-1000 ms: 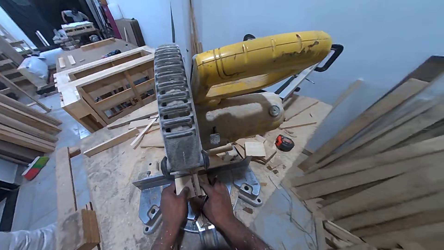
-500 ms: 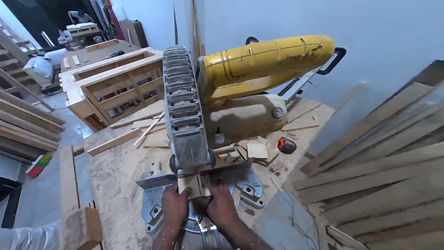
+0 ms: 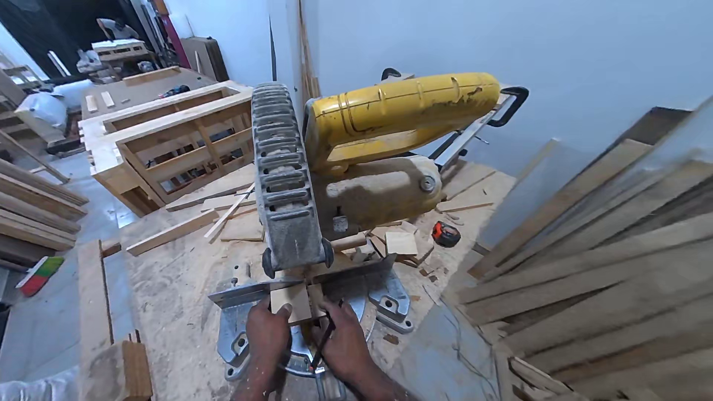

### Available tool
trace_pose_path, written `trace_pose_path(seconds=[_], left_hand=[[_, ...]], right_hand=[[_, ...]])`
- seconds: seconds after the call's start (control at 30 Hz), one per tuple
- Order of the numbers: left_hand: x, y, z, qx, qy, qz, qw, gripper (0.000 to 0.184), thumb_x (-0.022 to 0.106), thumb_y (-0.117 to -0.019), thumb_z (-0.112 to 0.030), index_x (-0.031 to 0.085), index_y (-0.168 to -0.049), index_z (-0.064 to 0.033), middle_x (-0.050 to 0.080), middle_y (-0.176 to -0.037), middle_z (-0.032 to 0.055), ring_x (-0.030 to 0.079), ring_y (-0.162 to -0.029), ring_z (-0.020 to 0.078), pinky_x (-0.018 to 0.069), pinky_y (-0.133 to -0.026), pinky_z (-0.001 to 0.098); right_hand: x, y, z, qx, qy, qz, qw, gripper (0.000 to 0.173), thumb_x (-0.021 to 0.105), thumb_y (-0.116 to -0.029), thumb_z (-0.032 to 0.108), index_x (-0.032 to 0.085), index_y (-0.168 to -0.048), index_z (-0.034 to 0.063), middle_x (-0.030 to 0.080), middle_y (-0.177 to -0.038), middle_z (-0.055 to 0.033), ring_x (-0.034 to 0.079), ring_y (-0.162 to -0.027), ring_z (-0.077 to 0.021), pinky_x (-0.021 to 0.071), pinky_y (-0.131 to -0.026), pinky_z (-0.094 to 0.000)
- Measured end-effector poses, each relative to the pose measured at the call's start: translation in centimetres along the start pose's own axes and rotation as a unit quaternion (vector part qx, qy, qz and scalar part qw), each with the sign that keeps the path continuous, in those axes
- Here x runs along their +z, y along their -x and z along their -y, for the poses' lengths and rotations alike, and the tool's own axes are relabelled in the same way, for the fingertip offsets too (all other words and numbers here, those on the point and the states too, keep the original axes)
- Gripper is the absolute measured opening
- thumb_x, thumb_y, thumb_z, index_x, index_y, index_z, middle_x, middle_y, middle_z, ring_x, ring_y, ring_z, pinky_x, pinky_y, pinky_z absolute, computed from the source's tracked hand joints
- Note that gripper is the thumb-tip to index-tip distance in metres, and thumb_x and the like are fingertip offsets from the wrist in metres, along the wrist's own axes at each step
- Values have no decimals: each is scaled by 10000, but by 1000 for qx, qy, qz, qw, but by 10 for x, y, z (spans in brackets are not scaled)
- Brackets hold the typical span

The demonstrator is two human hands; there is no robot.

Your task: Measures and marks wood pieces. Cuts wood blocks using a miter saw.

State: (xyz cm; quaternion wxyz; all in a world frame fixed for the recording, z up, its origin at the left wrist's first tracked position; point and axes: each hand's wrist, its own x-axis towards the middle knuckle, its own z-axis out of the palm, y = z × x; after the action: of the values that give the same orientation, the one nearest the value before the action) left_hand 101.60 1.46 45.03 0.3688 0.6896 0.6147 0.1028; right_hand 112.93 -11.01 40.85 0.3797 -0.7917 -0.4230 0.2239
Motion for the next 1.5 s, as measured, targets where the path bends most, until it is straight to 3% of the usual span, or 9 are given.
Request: trace_pose_path(seconds=[0.13, 0.27, 0.7, 1.1, 1.17, 1.27, 1.37, 1.43, 1.5], left_hand=[[0, -1, 1, -3, 13, 0, 1000, 261, 708, -931, -234, 728, -1154, -99, 725, -1092, 108, 690, -1044, 249, 537, -947, 492], [4, -7, 6, -3, 41, -4, 999, 244, 717, -916, -218, 734, -1134, -109, 731, -1066, 86, 694, -1022, 229, 542, -931, 487], [7, -4, 19, 47, 90, -12, 995, 474, 814, -812, -335, 719, -1219, -111, 717, -1155, 77, 671, -1107, 200, 524, -997, 465], [6, -5, 10, 28, 66, -23, 997, 353, 808, -826, -294, 746, -1125, -116, 730, -1088, 78, 694, -1039, 206, 547, -952, 469], [6, -3, 9, 23, 63, -20, 998, 367, 806, -835, -291, 742, -1145, -106, 723, -1109, 97, 687, -1058, 225, 538, -964, 477], [4, -3, 6, 22, 57, -20, 998, 394, 813, -830, -304, 741, -1166, -112, 718, -1137, 105, 679, -1087, 242, 531, -981, 480], [4, -3, 7, 14, 66, -15, 998, 378, 812, -831, -303, 745, -1147, -108, 727, -1116, 107, 690, -1071, 247, 536, -976, 489], [4, -3, 8, 13, 62, -11, 998, 370, 811, -838, -318, 749, -1131, -101, 735, -1097, 115, 697, -1061, 263, 538, -975, 510], [5, -3, 9, 11, 59, -3, 998, 372, 803, -851, -330, 745, -1138, -100, 731, -1102, 121, 695, -1065, 273, 535, -980, 515]], right_hand=[[12, -3, 1, -31, 93, -30, 995, 477, 661, -925, 442, 703, -1303, 154, 610, -1437, -118, 514, -1381, -311, 368, -1188, -451], [29, -6, 1, -62, 138, -104, 983, 326, 658, -930, 356, 772, -1194, 202, 668, -1340, -151, 575, -1304, -375, 402, -1154, -520], [36, -8, -2, -82, 147, -147, 975, 283, 674, -929, 307, 784, -1172, 213, 689, -1301, -154, 603, -1268, -380, 432, -1131, -524], [29, -10, 0, -50, 140, -88, 985, 331, 667, -927, 345, 762, -1220, 223, 664, -1357, -116, 573, -1305, -341, 404, -1151, -493], [7, -6, 9, 5, 35, -47, 998, 394, 648, -963, 369, 717, -1282, 148, 665, -1345, -93, 583, -1297, -248, 426, -1144, -417], [-63, 13, 45, -64, -137, -232, 961, 336, 648, -981, 228, 690, -1217, -8, 724, -1126, -121, 712, -1016, -173, 596, -917, -366], [-175, 27, 113, -301, -2, -410, 861, 437, 682, -970, 284, 641, -1288, -13, 703, -1236, -117, 690, -1061, -100, 587, -919, -319], [-240, 10, 166, -378, 154, -388, 826, 648, 694, -948, 426, 546, -1413, -1, 603, -1387, -209, 600, -1255, -227, 495, -1059, -424], [-269, -19, 212, -347, 315, -298, 832, 691, 684, -888, 561, 587, -1385, 92, 650, -1264, -212, 619, -1178, -372, 485, -963, -580]])
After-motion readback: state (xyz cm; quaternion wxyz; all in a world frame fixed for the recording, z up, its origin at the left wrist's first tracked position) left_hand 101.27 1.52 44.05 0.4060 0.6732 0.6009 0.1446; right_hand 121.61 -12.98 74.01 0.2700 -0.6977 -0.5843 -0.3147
